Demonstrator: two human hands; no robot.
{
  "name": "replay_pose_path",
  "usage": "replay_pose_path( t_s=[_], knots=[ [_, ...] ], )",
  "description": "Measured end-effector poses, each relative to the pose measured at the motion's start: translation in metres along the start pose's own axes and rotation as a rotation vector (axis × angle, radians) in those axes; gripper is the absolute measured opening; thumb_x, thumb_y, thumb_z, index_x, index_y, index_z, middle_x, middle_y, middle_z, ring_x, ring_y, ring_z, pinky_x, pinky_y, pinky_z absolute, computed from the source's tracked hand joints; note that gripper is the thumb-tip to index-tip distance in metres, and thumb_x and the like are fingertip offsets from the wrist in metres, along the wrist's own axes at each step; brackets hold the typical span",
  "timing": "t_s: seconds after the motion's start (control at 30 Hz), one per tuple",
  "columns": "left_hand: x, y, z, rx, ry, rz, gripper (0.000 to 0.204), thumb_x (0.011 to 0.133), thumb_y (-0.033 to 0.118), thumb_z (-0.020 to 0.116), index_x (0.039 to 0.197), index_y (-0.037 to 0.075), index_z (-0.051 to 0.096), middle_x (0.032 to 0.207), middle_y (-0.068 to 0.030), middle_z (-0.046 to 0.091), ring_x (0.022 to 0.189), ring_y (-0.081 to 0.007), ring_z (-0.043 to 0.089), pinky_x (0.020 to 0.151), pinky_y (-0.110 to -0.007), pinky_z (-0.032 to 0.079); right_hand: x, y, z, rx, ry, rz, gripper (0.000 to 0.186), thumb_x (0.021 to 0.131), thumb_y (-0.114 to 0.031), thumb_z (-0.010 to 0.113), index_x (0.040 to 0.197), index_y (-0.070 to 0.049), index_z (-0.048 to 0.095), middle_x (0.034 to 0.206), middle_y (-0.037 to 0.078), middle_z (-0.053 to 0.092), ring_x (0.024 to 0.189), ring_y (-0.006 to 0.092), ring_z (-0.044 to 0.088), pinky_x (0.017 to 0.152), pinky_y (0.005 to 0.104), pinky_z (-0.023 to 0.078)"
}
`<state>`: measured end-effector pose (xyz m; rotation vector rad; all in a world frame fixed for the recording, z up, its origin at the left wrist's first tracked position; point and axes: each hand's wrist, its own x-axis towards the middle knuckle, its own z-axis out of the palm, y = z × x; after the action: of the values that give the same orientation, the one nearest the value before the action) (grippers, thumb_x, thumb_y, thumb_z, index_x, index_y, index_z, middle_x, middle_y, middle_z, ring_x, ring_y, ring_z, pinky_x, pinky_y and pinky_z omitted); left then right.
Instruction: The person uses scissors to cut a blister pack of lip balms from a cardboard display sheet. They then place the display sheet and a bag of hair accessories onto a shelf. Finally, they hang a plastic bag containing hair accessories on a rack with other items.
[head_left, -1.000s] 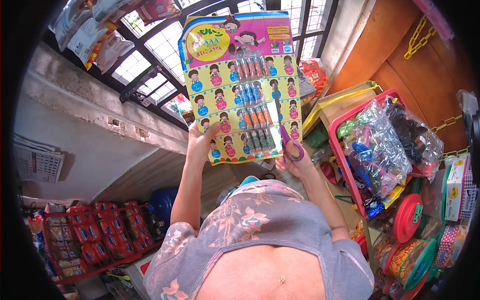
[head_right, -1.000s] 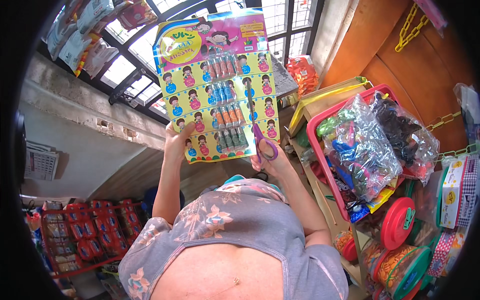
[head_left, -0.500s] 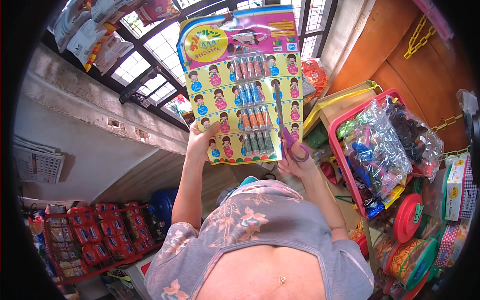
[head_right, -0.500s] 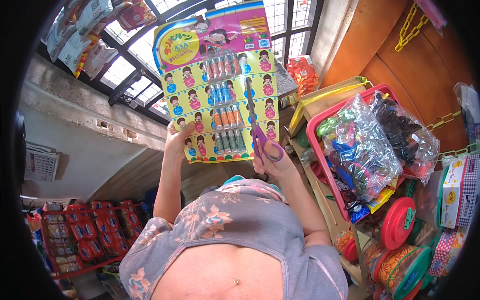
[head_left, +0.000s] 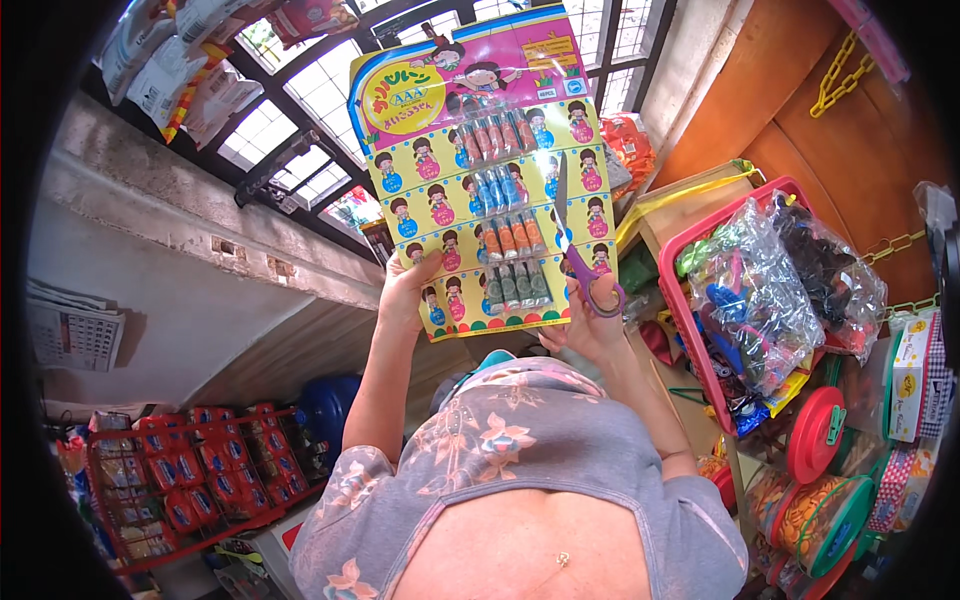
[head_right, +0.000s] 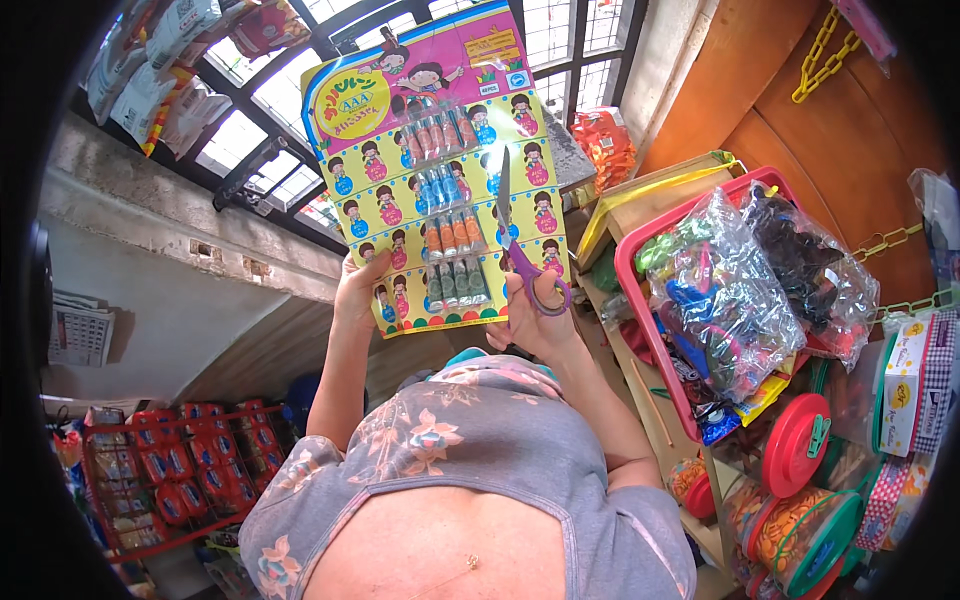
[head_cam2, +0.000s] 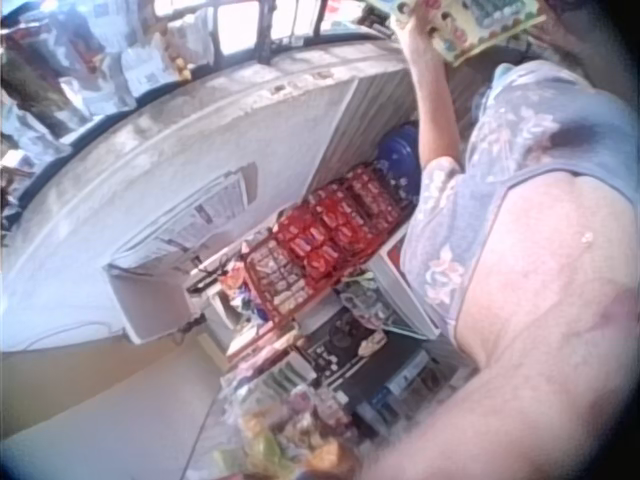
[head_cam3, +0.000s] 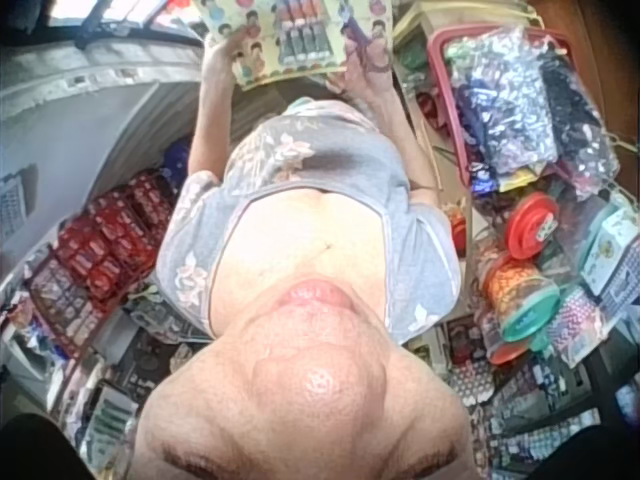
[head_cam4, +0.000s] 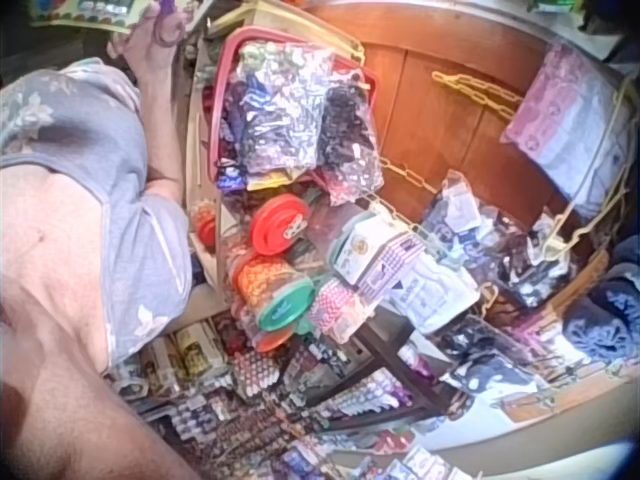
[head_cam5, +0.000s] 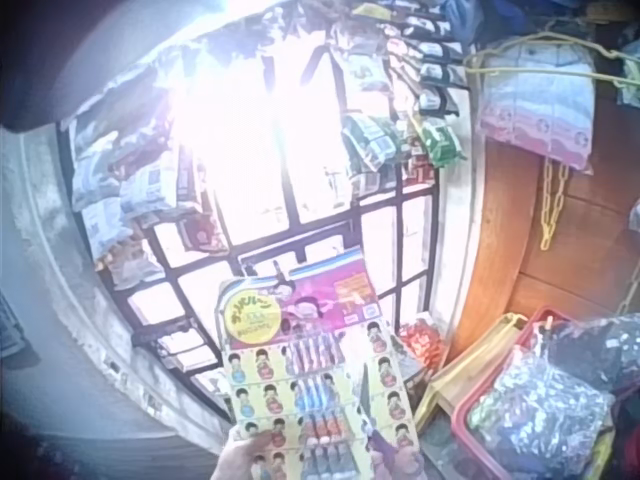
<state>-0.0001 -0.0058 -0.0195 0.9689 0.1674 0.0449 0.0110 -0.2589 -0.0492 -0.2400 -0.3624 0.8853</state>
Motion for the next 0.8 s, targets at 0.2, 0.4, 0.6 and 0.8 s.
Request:
replay_pose_path(
  t_s=[0.2,0.4,0.6,0.8],
  knots=[
    [-0.002,0.000,0.002,-0.056,-0.035,-0.006,0.027,0.080,0.000,0.060,0.107,0.002,0.057,0.102,-0.0103,0.064,0.086,-0.0191,0.064,0.075,-0.034,0.054,0.001,0.011,-0.011,0.017,0.095,-0.072,0.054,0.075,-0.064,0.050,0.108,-0.022,0.058,0.089,0.004,0.065,0.060,0.0206,0.054,0.053,0.0332,0.038],
    [-0.002,0.004,0.003,-0.040,-0.056,0.005,0.027,0.080,0.000,0.060,0.107,0.002,0.057,0.102,-0.0102,0.064,0.086,-0.0189,0.064,0.075,-0.034,0.053,-0.007,0.013,-0.016,-0.052,0.343,-0.130,0.048,0.074,-0.053,0.062,0.107,-0.019,0.058,0.082,-0.002,0.065,0.057,0.0163,0.054,0.051,0.0344,0.039],
    [-0.002,0.015,0.003,0.062,-0.069,0.011,0.023,0.080,-0.001,0.061,0.103,0.002,0.060,0.099,-0.0089,0.065,0.084,-0.0165,0.064,0.074,-0.032,0.053,-0.008,0.006,-0.015,-0.315,0.399,-0.199,0.055,0.073,-0.049,0.065,0.107,-0.008,0.055,0.070,0.002,0.062,0.047,0.0143,0.053,0.044,0.0288,0.043],
    [-0.006,0.023,0.002,0.229,-0.026,0.065,0.023,0.079,0.000,0.062,0.102,0.002,0.061,0.095,-0.0075,0.066,0.081,-0.0128,0.063,0.070,-0.028,0.051,-0.004,0.003,-0.010,-0.361,0.408,-0.212,0.057,0.074,-0.048,0.066,0.099,0.001,0.056,0.062,0.005,0.056,0.044,0.0119,0.052,0.040,0.0216,0.042]
  ],
)
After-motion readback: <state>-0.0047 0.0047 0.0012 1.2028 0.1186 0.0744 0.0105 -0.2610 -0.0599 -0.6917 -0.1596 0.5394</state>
